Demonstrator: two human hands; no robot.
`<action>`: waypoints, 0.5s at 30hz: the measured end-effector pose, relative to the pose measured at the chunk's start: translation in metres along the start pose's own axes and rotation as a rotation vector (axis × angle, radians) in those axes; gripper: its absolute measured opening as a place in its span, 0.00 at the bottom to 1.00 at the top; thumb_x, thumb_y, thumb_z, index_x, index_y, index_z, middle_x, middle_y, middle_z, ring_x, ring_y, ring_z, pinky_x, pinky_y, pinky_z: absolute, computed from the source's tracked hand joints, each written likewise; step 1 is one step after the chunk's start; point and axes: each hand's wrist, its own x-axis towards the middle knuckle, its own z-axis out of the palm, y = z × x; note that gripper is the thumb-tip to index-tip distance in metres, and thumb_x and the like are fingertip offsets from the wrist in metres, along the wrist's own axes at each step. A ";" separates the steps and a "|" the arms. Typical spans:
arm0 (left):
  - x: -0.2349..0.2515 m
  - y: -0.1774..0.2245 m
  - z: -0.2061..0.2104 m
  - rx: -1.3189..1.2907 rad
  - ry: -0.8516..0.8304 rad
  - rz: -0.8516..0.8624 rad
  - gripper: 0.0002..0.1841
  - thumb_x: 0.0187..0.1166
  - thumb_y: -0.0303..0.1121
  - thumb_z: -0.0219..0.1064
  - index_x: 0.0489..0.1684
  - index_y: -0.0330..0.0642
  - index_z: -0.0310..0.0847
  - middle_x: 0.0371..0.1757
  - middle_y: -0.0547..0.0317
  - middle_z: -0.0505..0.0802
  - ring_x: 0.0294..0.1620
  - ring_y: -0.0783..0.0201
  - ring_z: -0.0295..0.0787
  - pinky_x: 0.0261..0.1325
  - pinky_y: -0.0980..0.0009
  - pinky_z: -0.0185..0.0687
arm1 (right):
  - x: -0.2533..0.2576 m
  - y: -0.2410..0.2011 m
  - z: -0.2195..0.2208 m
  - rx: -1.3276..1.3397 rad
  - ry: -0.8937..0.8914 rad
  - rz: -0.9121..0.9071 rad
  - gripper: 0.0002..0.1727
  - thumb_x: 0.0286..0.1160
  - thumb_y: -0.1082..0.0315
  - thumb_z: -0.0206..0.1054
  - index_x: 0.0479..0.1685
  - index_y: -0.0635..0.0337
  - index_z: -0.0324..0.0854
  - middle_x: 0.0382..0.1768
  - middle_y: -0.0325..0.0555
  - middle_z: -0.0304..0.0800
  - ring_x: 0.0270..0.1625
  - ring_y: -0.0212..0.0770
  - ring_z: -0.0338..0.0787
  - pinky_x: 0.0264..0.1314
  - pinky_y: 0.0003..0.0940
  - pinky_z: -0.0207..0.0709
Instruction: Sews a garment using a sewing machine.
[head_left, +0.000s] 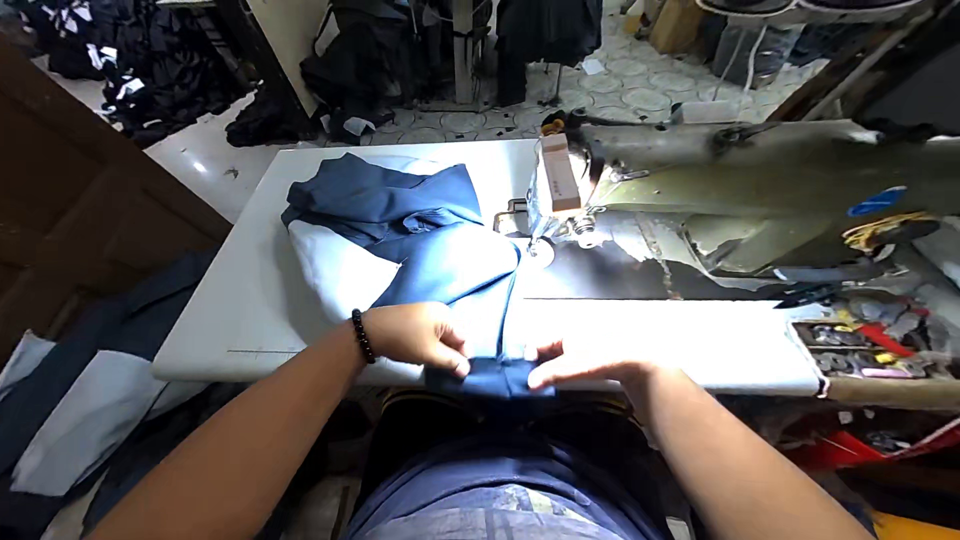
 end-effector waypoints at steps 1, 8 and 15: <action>-0.001 0.010 -0.003 0.212 -0.096 -0.065 0.11 0.82 0.34 0.70 0.32 0.35 0.89 0.26 0.60 0.86 0.28 0.69 0.77 0.35 0.68 0.72 | -0.002 -0.006 0.003 -0.176 -0.022 0.006 0.10 0.76 0.61 0.72 0.45 0.59 0.87 0.37 0.34 0.89 0.39 0.22 0.84 0.45 0.22 0.77; 0.028 0.016 0.052 0.901 0.209 -0.479 0.35 0.84 0.22 0.51 0.96 0.50 0.53 0.93 0.55 0.66 0.82 0.36 0.73 0.80 0.33 0.63 | 0.023 0.005 0.015 -1.380 0.572 -0.172 0.12 0.80 0.67 0.63 0.52 0.58 0.90 0.43 0.54 0.91 0.52 0.57 0.90 0.58 0.55 0.81; 0.026 0.005 0.112 1.328 0.490 -0.257 0.25 0.79 0.20 0.58 0.76 0.43 0.83 0.70 0.58 0.91 0.71 0.61 0.81 0.71 0.60 0.63 | 0.017 0.031 0.019 -1.288 0.498 -0.398 0.13 0.81 0.72 0.57 0.46 0.66 0.89 0.50 0.56 0.90 0.55 0.58 0.89 0.60 0.58 0.75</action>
